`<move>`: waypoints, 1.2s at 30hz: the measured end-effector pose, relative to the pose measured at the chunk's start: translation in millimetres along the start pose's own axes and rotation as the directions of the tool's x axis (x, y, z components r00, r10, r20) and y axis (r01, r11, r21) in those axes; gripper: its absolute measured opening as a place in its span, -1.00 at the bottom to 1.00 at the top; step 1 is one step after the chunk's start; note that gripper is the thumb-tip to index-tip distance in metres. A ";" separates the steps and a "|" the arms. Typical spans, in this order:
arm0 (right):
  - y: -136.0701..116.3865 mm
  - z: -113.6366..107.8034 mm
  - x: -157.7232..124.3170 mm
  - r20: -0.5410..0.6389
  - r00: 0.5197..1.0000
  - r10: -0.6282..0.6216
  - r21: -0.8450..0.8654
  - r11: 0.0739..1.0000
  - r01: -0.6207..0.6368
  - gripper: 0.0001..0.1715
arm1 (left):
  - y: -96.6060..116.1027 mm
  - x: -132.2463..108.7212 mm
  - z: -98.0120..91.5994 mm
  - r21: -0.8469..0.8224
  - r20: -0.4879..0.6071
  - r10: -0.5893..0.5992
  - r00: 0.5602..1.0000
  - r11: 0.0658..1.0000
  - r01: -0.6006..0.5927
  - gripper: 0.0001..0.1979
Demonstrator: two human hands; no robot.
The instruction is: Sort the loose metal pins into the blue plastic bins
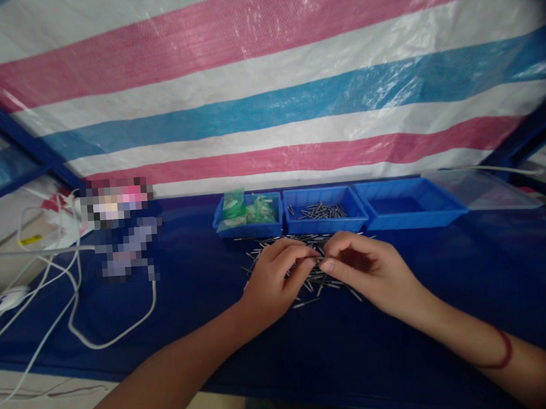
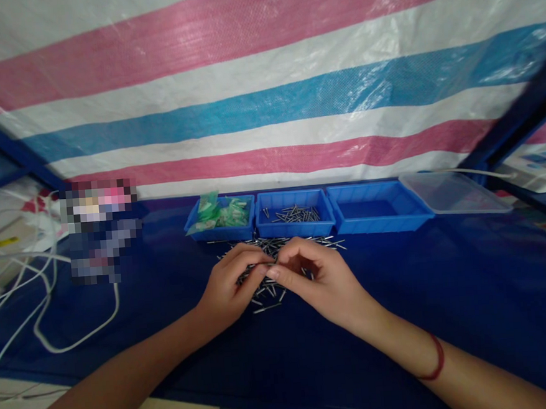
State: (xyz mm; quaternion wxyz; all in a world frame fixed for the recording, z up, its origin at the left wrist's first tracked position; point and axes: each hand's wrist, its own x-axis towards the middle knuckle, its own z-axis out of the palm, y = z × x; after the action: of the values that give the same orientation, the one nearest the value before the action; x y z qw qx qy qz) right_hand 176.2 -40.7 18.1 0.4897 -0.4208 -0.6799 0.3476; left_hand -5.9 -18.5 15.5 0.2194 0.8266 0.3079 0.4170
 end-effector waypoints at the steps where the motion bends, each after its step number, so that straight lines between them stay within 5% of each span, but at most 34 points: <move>1: -0.4 -1.2 -0.7 0.011 0.999 -0.036 -0.057 0.998 0.036 -0.80 | 0.3 -0.2 0.3 -0.008 0.019 0.003 1.000 1.000 -0.003 -0.87; 9: -6.8 -10.8 0.8 0.106 0.961 -0.256 -0.322 0.905 0.277 -0.94 | 0.9 -0.5 -2.9 0.023 0.107 0.005 0.994 1.000 -0.008 -0.78; 14: 1.6 -34.0 32.6 -0.137 0.921 -0.365 -0.553 0.800 0.234 -0.86 | 1.2 12.2 -33.7 0.203 0.029 -0.005 1.000 0.979 -0.001 -0.67; 17: 18.8 -50.9 58.1 -0.166 0.914 -0.371 -0.691 0.705 0.161 -0.80 | 1.7 19.5 -54.2 0.314 0.043 -0.043 0.998 0.949 0.027 -0.71; 22: 36.5 -55.4 62.1 -0.040 0.952 -0.305 -0.809 0.569 0.148 -0.68 | -0.1 11.3 -72.6 0.448 0.139 -0.111 0.984 0.893 0.037 -0.69; 27: 30.5 -33.6 27.1 0.202 0.931 -0.304 -0.681 0.640 0.357 -0.82 | -18.8 -23.9 -74.1 0.543 0.218 -0.228 0.949 0.836 0.076 -0.67; 33: 36.4 -6.0 9.9 0.456 0.866 -0.205 -0.619 0.627 0.473 -0.43 | -34.4 -52.9 -60.4 0.645 0.332 -0.284 0.899 0.764 0.003 -0.32; 36: 39.7 -0.4 4.9 0.468 0.865 -0.183 -0.590 0.664 0.459 -0.47 | -32.7 -54.7 -55.7 0.635 0.424 -0.280 0.861 0.770 -0.062 -0.30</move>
State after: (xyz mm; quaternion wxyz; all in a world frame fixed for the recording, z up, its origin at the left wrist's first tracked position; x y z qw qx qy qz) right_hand 185.0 -20.2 -15.1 0.2171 -0.3684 -0.9026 0.0508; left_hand -87.8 -27.1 -4.1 0.0271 0.9098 0.4112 0.0495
